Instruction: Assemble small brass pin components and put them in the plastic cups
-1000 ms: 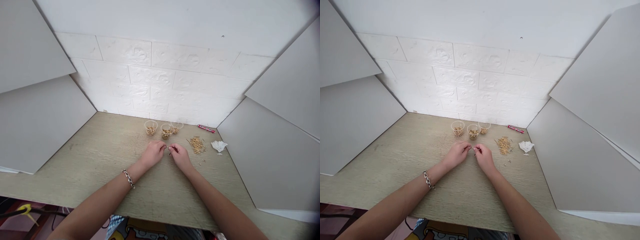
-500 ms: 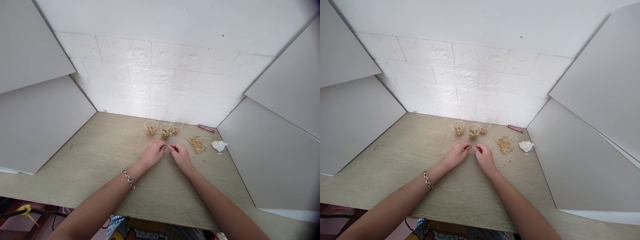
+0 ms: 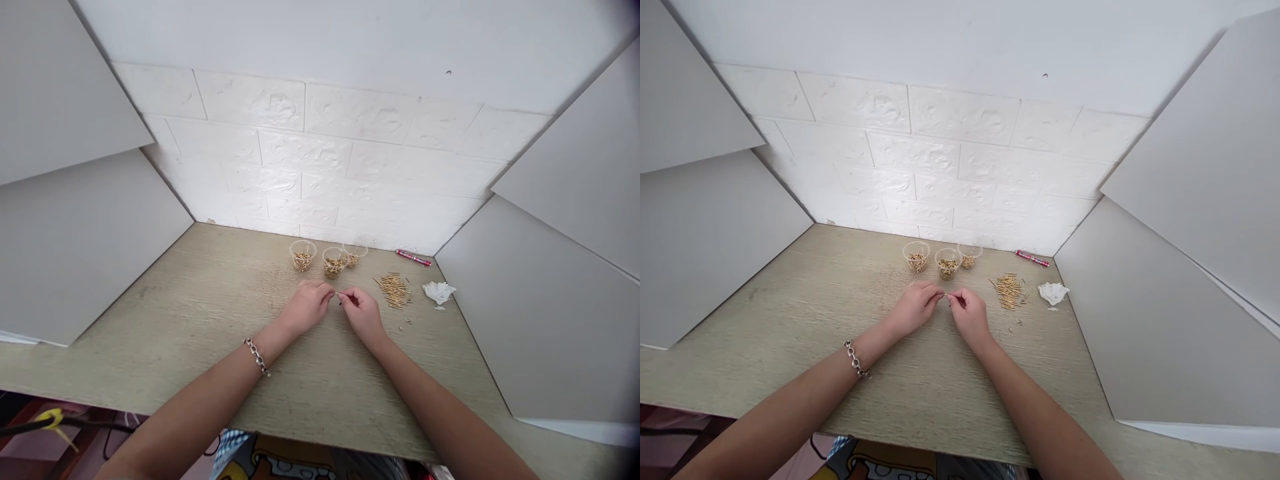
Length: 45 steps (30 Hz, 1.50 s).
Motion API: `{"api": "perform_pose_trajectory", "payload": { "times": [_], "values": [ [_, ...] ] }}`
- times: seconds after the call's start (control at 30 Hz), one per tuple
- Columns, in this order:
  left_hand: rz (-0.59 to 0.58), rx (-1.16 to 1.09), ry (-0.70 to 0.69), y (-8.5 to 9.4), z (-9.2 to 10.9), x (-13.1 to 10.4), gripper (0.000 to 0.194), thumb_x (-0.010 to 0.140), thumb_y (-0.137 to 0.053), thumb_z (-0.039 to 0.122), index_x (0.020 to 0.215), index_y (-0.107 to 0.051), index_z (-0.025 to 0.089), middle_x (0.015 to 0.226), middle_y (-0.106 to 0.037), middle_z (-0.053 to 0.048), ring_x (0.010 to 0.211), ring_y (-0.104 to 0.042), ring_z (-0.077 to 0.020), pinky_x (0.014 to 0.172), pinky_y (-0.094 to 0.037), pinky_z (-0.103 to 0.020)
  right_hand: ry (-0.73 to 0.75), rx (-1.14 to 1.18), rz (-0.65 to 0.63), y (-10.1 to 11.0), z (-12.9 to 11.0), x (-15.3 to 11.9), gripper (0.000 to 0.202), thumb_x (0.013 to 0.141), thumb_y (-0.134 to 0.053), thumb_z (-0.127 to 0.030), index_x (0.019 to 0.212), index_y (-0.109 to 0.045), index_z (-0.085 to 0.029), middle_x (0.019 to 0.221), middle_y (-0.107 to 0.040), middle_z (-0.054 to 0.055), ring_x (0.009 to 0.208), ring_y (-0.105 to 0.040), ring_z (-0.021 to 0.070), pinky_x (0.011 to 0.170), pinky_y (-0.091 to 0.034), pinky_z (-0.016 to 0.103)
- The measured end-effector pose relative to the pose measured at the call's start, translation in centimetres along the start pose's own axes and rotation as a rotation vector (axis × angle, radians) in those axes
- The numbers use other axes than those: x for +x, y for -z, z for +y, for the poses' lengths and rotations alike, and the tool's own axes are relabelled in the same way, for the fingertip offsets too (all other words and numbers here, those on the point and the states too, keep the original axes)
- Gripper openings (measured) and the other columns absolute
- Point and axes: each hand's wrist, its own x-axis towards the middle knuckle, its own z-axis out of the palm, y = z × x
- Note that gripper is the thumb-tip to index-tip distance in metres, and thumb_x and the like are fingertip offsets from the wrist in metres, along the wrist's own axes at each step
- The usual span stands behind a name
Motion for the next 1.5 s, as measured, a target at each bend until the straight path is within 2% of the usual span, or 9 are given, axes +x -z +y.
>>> {"api": "perform_pose_trajectory", "payload": {
  "times": [0.4,0.6,0.83,1.13,1.23,1.4,1.5],
  "values": [
    [-0.050,0.104,-0.080,0.0,-0.3,0.1,0.016,0.081,-0.039,0.016,0.080,-0.054,0.016,0.077,-0.055,-0.004,0.077,-0.049,-0.0156,0.073,-0.036,-0.029,0.036,-0.076,0.006,-0.4,0.2,-0.1,0.016,0.073,-0.047,-0.027,0.068,-0.057,-0.016,0.062,-0.056,0.001,0.059,-0.049,0.0133,0.057,-0.038,0.025],
    [-0.046,0.038,-0.084,-0.2,-0.5,0.2,0.016,0.081,-0.039,0.015,0.082,-0.055,0.015,0.078,-0.057,-0.004,0.076,-0.050,-0.0148,0.072,-0.037,-0.027,0.077,-0.093,-0.018,-0.2,0.1,-0.2,0.016,0.075,-0.045,-0.026,0.071,-0.057,-0.016,0.063,-0.055,0.001,0.060,-0.048,0.0132,0.058,-0.037,0.025],
    [-0.034,-0.168,0.060,-0.5,-0.7,0.3,0.019,0.080,-0.039,0.017,0.080,-0.058,0.014,0.080,-0.060,-0.004,0.077,-0.053,-0.0131,0.070,-0.040,-0.023,0.126,-0.094,-0.014,-0.1,0.2,-0.1,0.016,0.076,-0.044,-0.024,0.074,-0.057,-0.015,0.066,-0.056,0.002,0.062,-0.049,0.0129,0.059,-0.037,0.024],
    [-0.039,-0.325,0.277,-0.6,0.1,0.4,0.020,0.077,-0.040,0.017,0.072,-0.059,0.016,0.073,-0.062,0.000,0.070,-0.054,-0.0118,0.064,-0.039,-0.022,0.171,-0.116,0.033,-0.2,0.0,-0.2,0.015,0.077,-0.044,-0.023,0.073,-0.056,-0.016,0.066,-0.055,0.002,0.063,-0.048,0.0125,0.059,-0.037,0.023],
    [-0.037,-0.328,0.292,-0.6,0.2,0.4,0.020,0.077,-0.040,0.017,0.071,-0.059,0.016,0.072,-0.062,-0.001,0.069,-0.053,-0.0117,0.063,-0.039,-0.022,0.215,-0.146,0.044,-0.2,-0.1,-0.2,0.014,0.077,-0.044,-0.022,0.073,-0.056,-0.016,0.067,-0.055,0.002,0.064,-0.048,0.0125,0.059,-0.037,0.023],
    [-0.024,-0.291,0.239,-0.5,0.3,0.3,0.019,0.076,-0.040,0.016,0.071,-0.059,0.015,0.071,-0.061,-0.001,0.068,-0.052,-0.0117,0.065,-0.038,-0.022,0.304,-0.192,0.049,-0.2,0.2,-0.1,0.013,0.077,-0.043,-0.019,0.074,-0.056,-0.016,0.069,-0.054,0.002,0.065,-0.048,0.0125,0.060,-0.037,0.023],
    [-0.018,-0.345,0.294,-0.6,0.5,0.3,0.020,0.077,-0.040,0.017,0.069,-0.058,0.015,0.069,-0.060,-0.001,0.067,-0.053,-0.0115,0.063,-0.038,-0.022,0.335,-0.216,0.050,-0.2,0.1,-0.1,0.013,0.078,-0.043,-0.018,0.074,-0.055,-0.016,0.069,-0.055,0.002,0.065,-0.048,0.0126,0.060,-0.037,0.024]
  ]
}}
